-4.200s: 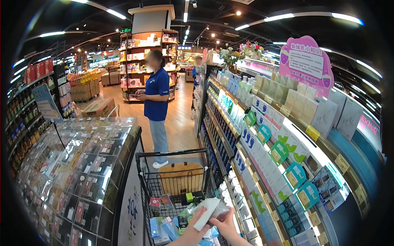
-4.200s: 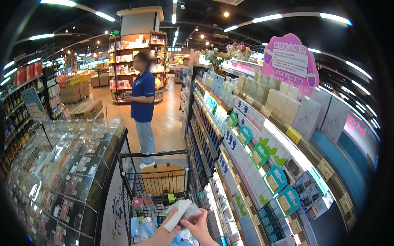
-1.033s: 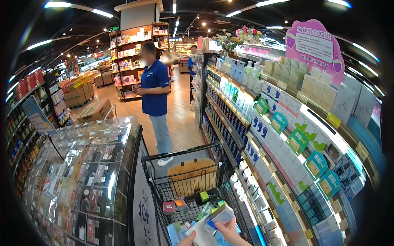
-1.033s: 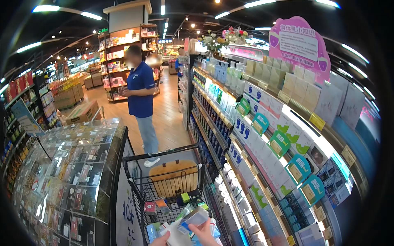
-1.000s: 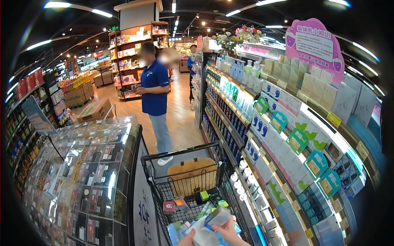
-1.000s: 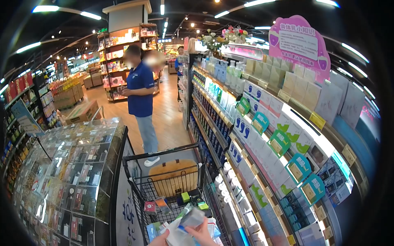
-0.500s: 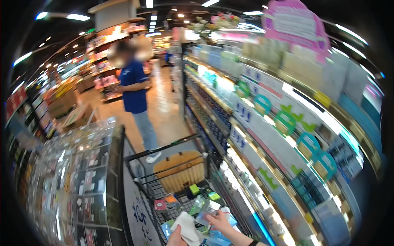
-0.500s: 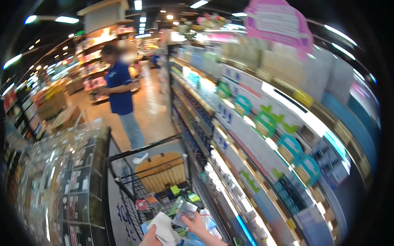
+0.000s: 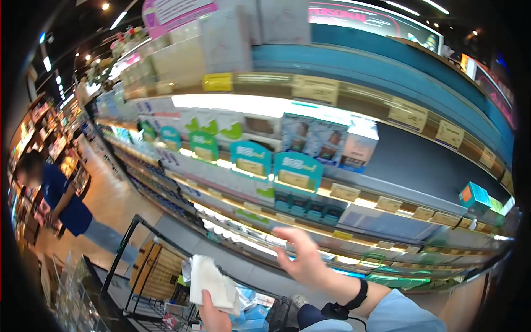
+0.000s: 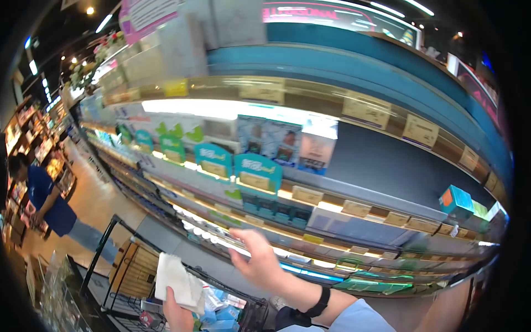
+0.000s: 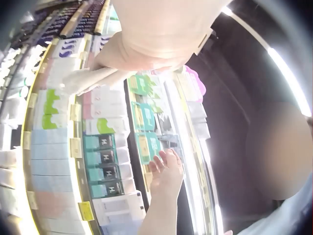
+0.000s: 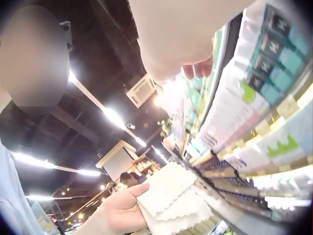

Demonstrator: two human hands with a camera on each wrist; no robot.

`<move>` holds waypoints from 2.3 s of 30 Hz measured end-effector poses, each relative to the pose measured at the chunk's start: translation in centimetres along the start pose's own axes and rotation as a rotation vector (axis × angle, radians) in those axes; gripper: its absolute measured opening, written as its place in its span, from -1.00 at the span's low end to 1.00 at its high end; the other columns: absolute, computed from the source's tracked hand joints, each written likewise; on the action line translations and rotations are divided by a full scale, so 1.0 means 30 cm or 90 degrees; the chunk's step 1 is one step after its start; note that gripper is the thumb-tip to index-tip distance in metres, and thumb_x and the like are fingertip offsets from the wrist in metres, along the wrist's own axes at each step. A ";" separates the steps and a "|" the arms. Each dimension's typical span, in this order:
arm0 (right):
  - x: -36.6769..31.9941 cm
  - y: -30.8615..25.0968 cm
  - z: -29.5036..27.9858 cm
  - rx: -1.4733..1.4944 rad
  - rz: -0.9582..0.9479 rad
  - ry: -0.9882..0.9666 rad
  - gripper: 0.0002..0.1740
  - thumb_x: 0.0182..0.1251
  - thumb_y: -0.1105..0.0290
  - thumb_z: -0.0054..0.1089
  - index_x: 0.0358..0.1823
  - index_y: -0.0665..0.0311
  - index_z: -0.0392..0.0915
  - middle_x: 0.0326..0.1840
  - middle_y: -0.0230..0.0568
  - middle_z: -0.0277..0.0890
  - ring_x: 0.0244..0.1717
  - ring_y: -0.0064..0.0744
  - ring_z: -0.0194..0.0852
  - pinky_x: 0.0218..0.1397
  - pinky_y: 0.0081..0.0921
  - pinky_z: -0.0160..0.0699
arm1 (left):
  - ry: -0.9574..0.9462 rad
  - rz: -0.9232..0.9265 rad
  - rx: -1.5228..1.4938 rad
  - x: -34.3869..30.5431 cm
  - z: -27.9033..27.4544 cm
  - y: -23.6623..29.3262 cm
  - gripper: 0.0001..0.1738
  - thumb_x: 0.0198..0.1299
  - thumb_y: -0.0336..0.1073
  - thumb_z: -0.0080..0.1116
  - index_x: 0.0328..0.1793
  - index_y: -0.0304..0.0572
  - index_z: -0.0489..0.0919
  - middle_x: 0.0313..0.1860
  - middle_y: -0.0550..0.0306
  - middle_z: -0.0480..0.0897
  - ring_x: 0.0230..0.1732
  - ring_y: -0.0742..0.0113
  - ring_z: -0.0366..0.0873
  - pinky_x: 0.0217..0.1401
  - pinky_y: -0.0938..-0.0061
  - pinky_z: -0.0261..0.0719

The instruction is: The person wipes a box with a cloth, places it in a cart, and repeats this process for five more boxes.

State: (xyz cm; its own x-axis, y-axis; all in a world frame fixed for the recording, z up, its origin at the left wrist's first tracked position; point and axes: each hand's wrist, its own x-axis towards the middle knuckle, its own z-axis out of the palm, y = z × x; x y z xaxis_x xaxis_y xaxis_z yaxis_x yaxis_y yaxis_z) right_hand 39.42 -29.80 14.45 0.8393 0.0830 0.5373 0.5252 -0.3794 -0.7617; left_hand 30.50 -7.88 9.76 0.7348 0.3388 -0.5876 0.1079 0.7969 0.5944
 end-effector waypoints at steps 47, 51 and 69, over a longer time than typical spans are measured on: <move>0.021 -0.210 0.146 0.090 -0.168 -0.334 -0.36 -0.18 0.55 0.40 0.03 0.34 0.33 -0.10 -0.08 0.34 -0.14 -0.20 0.37 -0.12 -0.41 0.41 | -0.213 0.812 0.774 -0.298 0.029 0.134 -0.38 0.13 -0.42 0.09 0.37 -0.14 0.26 0.39 -0.06 0.21 0.39 -0.15 0.11 0.34 0.16 0.21; -0.004 -0.253 0.274 0.143 -0.112 -0.355 -0.35 -0.09 0.50 0.38 0.07 0.37 0.25 -0.13 -0.09 0.35 -0.18 -0.26 0.39 -0.12 -0.41 0.40 | -0.134 0.734 0.741 -0.272 -0.153 0.131 -0.47 0.21 -0.40 0.01 0.34 -0.15 0.29 0.36 -0.09 0.25 0.37 -0.06 0.18 0.33 0.26 0.23; -0.234 -0.259 0.577 0.481 0.298 -0.626 -0.45 0.36 0.28 -0.14 0.32 0.24 -0.01 0.20 -0.11 0.17 0.16 -0.31 0.20 0.17 -0.41 0.28 | -0.063 0.402 0.217 -0.166 -0.293 0.140 -0.42 0.30 -0.30 -0.11 0.44 -0.21 0.11 0.41 -0.06 0.17 0.21 0.27 0.33 0.16 0.43 0.37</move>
State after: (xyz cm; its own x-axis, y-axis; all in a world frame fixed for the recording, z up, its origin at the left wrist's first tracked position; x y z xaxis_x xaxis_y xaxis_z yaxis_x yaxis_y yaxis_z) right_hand 31.88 -11.49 10.33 0.5449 0.8357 -0.0693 -0.1594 0.0221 -0.9870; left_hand 21.41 -1.84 10.37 0.7816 0.6229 -0.0332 -0.1661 0.2592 0.9514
